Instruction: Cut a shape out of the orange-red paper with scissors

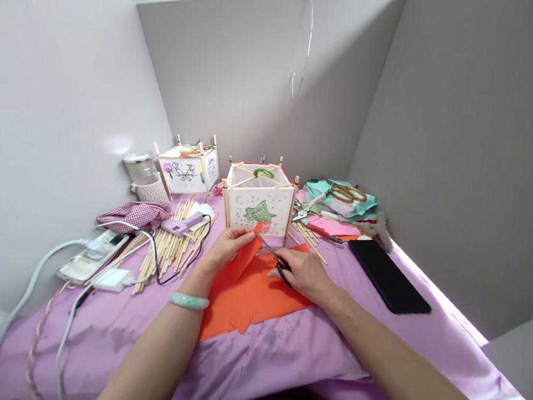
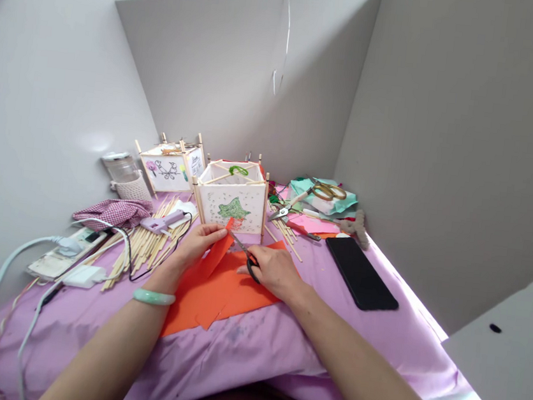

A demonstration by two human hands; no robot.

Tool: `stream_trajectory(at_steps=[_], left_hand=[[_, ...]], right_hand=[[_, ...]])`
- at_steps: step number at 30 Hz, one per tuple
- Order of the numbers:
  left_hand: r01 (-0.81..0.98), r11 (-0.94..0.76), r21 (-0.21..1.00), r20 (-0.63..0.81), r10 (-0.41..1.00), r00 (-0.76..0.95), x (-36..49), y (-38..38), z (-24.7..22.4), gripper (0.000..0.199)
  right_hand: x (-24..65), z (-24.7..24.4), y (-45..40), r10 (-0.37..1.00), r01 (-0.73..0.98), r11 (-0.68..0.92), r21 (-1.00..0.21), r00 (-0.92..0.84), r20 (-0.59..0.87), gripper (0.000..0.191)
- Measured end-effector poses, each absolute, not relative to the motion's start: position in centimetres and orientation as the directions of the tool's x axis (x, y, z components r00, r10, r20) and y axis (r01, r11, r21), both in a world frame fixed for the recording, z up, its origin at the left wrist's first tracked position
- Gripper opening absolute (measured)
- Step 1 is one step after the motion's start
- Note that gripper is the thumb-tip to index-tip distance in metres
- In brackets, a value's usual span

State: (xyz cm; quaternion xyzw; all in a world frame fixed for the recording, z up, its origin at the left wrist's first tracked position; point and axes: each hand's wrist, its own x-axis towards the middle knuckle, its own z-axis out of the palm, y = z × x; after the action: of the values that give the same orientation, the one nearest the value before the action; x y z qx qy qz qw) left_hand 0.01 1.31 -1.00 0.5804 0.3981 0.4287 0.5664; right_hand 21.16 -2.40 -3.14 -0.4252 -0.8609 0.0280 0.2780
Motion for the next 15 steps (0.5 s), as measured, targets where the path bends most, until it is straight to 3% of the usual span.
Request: stream_trajectory(at_steps=[15], left_hand=[[0.041, -0.091, 0.995, 0.07, 0.933, 0.353, -0.19, 1.4, -1.26, 0.027]], right_hand=[[21.03, -3.38, -2.34, 0.749, 0.703, 0.64, -0.31, -0.481, 0.456, 0.039]])
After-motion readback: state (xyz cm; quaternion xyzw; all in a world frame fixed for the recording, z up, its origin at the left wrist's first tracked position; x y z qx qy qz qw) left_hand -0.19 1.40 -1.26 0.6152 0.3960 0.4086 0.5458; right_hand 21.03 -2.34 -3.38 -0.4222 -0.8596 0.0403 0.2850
